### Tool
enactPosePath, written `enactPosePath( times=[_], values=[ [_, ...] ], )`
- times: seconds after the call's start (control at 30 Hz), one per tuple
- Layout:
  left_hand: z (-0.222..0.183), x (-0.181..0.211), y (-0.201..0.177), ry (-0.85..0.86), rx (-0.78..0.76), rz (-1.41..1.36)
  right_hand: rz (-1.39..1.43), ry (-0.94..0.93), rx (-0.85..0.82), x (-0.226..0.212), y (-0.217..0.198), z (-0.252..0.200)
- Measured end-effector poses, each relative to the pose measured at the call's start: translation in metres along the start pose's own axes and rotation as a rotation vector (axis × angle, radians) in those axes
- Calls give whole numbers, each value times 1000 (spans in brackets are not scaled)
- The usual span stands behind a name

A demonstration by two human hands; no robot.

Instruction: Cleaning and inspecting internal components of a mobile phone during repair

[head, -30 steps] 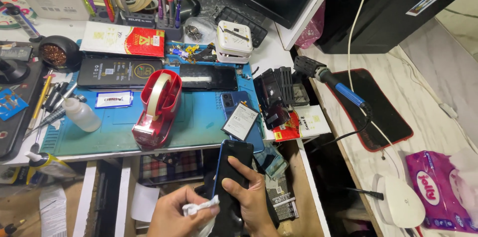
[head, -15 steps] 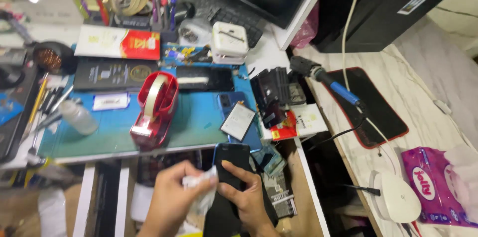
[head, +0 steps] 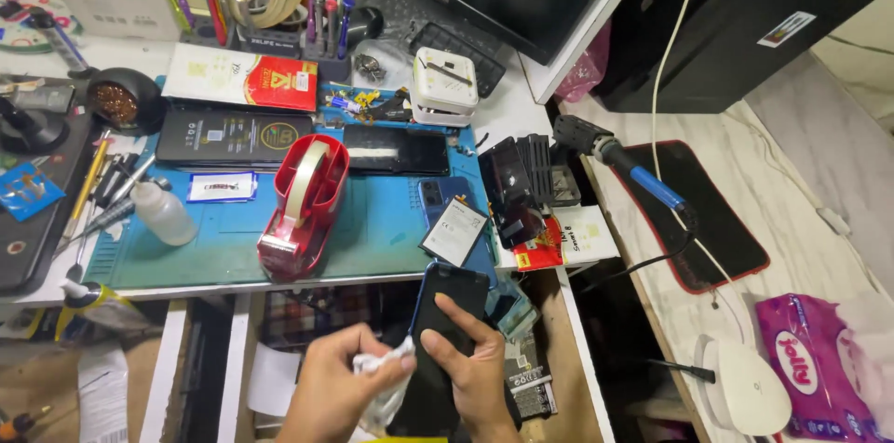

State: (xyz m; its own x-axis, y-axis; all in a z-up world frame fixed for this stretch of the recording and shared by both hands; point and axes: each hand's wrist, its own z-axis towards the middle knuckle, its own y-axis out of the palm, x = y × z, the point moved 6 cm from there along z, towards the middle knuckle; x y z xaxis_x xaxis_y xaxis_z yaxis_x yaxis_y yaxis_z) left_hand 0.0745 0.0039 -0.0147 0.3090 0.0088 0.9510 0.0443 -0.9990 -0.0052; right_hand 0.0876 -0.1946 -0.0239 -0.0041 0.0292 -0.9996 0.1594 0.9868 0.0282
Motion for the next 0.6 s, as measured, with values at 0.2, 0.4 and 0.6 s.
enactPosePath(
  times=[0.2, 0.4, 0.6],
  values=[
    [-4, 36, -2, -28, 26, -98, -36, -55, -81, 10, 5, -16],
    [3, 12, 5, 13, -4, -67, 47, 2, 26, 4, 0, -1],
    [-16, -8, 0, -87, 5, 15, 30, -11, 68, 12, -5, -5]
  ],
)
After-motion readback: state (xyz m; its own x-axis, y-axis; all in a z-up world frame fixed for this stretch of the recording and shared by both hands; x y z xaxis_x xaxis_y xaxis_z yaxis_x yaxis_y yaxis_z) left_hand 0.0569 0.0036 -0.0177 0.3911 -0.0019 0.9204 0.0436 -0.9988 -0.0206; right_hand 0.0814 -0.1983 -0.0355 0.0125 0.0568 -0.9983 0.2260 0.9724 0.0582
